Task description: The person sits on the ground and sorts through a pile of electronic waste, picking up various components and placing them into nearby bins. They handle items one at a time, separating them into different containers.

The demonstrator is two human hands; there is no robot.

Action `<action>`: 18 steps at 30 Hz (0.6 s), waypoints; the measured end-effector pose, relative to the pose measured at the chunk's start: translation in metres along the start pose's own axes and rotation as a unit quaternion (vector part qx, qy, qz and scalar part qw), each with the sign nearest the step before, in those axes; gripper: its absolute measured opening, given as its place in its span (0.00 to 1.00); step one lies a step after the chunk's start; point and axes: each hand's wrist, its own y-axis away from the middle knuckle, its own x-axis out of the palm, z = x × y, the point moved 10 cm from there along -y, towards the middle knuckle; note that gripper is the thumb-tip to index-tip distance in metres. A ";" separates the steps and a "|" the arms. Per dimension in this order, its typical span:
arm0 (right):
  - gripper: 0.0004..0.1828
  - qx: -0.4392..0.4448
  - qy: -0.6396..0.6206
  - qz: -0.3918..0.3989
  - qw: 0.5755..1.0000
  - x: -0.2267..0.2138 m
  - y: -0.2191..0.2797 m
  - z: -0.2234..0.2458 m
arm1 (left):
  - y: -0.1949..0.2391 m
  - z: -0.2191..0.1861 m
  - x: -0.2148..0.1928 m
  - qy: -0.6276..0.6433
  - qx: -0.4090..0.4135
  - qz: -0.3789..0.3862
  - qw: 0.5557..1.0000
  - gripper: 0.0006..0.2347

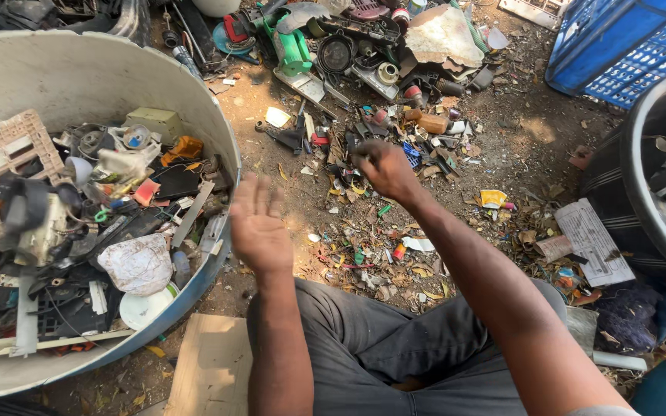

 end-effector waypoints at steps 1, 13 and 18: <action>0.12 0.039 0.082 0.068 0.993 0.028 0.011 -0.036 | 0.009 0.029 0.003 -0.076 -0.037 0.012 0.996 0.24; 0.20 0.232 -0.112 0.144 0.955 0.105 0.084 -0.169 | 0.070 0.247 -0.060 -0.265 -0.490 -0.086 0.826 0.16; 0.21 0.266 0.126 0.224 0.929 0.080 0.115 -0.197 | 0.068 0.260 -0.054 -0.244 -0.460 -0.007 0.854 0.10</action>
